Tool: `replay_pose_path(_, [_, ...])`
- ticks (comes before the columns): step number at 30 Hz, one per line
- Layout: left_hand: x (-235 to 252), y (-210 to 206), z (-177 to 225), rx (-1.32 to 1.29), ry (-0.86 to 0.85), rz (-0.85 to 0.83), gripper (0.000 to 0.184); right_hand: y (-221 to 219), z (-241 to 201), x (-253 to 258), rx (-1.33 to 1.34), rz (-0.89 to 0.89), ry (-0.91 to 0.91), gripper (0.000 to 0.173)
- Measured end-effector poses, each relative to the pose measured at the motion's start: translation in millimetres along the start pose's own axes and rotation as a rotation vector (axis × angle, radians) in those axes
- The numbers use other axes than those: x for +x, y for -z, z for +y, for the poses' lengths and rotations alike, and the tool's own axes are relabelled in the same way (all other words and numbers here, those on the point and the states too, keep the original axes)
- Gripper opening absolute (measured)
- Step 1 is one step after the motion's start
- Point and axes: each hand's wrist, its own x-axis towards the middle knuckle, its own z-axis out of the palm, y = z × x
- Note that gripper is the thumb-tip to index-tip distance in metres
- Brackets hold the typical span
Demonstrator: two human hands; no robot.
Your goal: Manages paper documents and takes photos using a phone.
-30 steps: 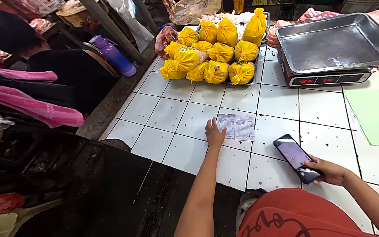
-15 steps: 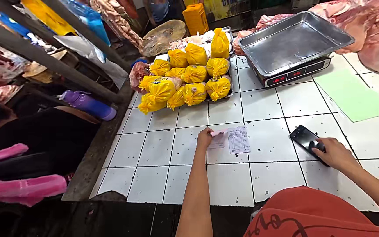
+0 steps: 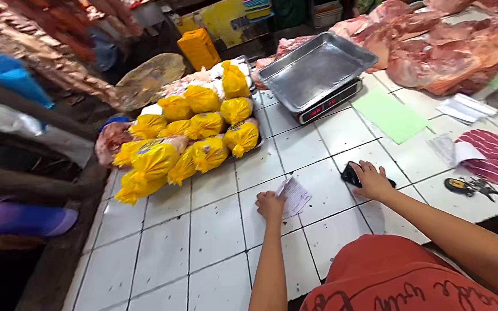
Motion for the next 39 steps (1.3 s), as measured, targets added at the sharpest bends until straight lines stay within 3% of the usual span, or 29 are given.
replay_pose_path(2, [5,-3,1,0.055,-0.061,-0.049,0.056,-3,30,-12,0.050,-0.001,-0.076,0.110])
replay_pose_path(5, [-3,-13,5,0.070,-0.212,-0.047,0.040,-15,58,-24,0.122,0.032,-0.134,0.109])
replay_pose_path(7, [-17,-20,11,-0.067,-0.257,-0.056,0.032,-15,63,-25,0.119,0.076,-0.136,0.107])
replay_pose_path(10, [-54,-26,35,-0.339,-0.247,-0.060,0.037,-8,71,-25,0.152,0.113,-0.229,0.108])
replay_pose_path(12, [-85,-25,64,-0.469,-0.218,-0.067,0.038,0,82,-28,0.222,0.189,-0.231,0.099])
replay_pose_path(15, [-133,-25,116,-0.614,-0.231,-0.103,0.040,22,90,-42,0.486,0.295,0.017,0.067])
replay_pose_path(18, [-180,-33,164,-0.728,-0.306,-0.139,0.047,50,76,-77,1.049,0.063,0.241,0.062])
replay_pose_path(20, [-203,-40,193,-0.809,-0.358,-0.166,0.047,63,70,-102,1.302,-0.024,0.227,0.054])
replay_pose_path(23, [-233,-50,232,-0.899,-0.410,-0.188,0.040,78,86,-120,1.456,0.077,0.156,0.032])
replay_pose_path(26, [-261,-60,266,-0.949,-0.341,-0.173,0.020,96,118,-133,1.508,0.120,0.162,0.027])
replay_pose_path(31, [-294,-87,306,-1.119,-0.241,-0.200,0.028,125,178,-139,1.500,0.267,0.160,0.025])
replay_pose_path(34, [-310,-104,321,-1.209,-0.211,-0.131,0.025,127,222,-121,1.223,0.512,0.235,0.051])
replay_pose_path(37, [-322,-115,330,-1.282,-0.171,-0.067,0.022,129,262,-111,0.937,0.674,0.323,0.026])
replay_pose_path(39, [-328,-121,334,-1.320,-0.150,-0.025,0.021,130,272,-113,0.874,0.616,0.353,0.026])
